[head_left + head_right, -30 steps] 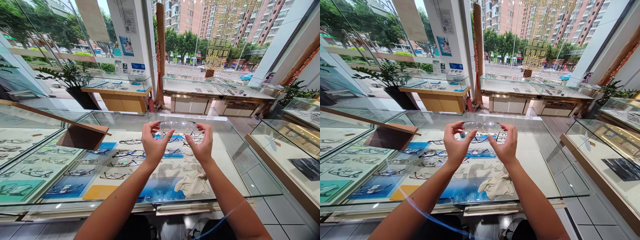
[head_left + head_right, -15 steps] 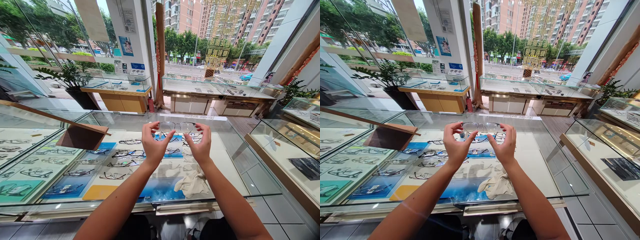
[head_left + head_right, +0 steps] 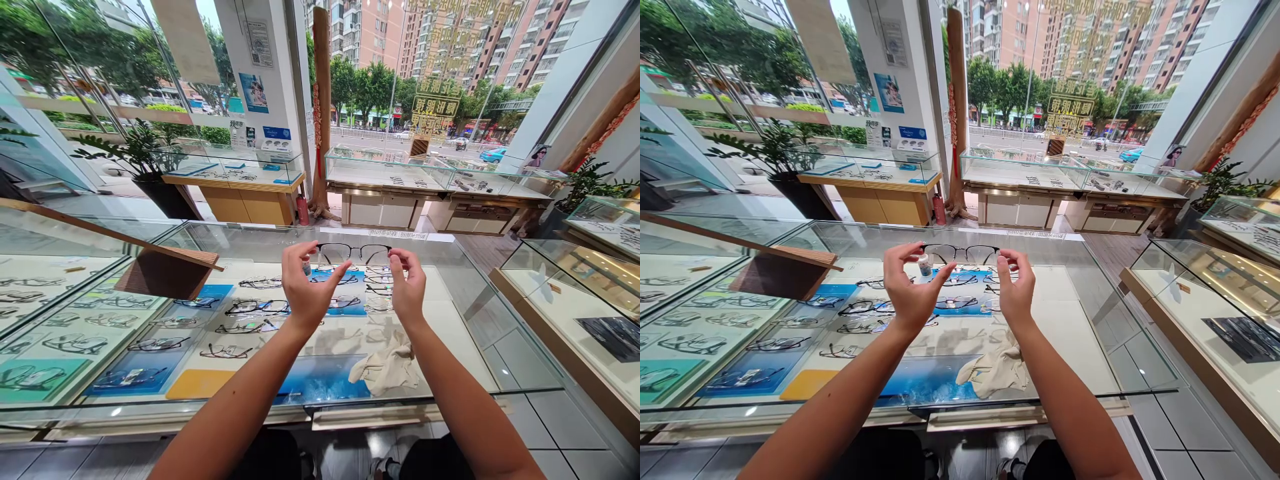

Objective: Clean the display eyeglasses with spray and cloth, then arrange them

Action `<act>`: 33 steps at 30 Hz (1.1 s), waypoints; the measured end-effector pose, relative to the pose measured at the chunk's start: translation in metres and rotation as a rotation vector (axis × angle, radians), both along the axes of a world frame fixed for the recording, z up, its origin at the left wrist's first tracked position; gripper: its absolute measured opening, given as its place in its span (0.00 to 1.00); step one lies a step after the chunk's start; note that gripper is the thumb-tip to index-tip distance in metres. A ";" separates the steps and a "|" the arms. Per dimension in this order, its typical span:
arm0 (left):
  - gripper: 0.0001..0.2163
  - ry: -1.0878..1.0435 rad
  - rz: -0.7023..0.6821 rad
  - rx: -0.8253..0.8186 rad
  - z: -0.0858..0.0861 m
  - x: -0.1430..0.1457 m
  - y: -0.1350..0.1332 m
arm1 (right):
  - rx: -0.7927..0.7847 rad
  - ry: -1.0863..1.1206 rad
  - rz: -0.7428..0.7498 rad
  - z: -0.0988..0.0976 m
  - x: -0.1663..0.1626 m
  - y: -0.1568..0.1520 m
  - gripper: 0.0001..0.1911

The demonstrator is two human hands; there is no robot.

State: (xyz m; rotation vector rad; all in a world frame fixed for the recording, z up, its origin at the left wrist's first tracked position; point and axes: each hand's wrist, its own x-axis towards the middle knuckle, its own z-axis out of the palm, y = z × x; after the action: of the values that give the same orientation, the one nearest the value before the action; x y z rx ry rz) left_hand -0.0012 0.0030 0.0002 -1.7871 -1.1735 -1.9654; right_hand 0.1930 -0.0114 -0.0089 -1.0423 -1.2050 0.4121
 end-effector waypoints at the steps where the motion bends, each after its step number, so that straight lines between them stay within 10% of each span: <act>1: 0.28 0.013 0.005 0.012 0.000 -0.001 0.001 | -0.027 0.040 0.012 0.000 0.001 0.001 0.18; 22: 0.28 0.056 -0.070 -0.065 -0.004 0.000 0.005 | -0.113 0.158 0.322 -0.004 0.008 0.012 0.21; 33: 0.27 0.249 -0.201 -0.080 -0.004 0.000 0.004 | -0.011 -0.146 0.218 0.006 0.011 0.006 0.09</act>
State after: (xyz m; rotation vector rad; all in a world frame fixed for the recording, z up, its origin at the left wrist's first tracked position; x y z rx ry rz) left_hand -0.0012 0.0072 -0.0037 -2.1923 -1.0405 -1.7490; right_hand 0.2040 -0.0058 -0.0025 -0.9665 -1.4558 0.5197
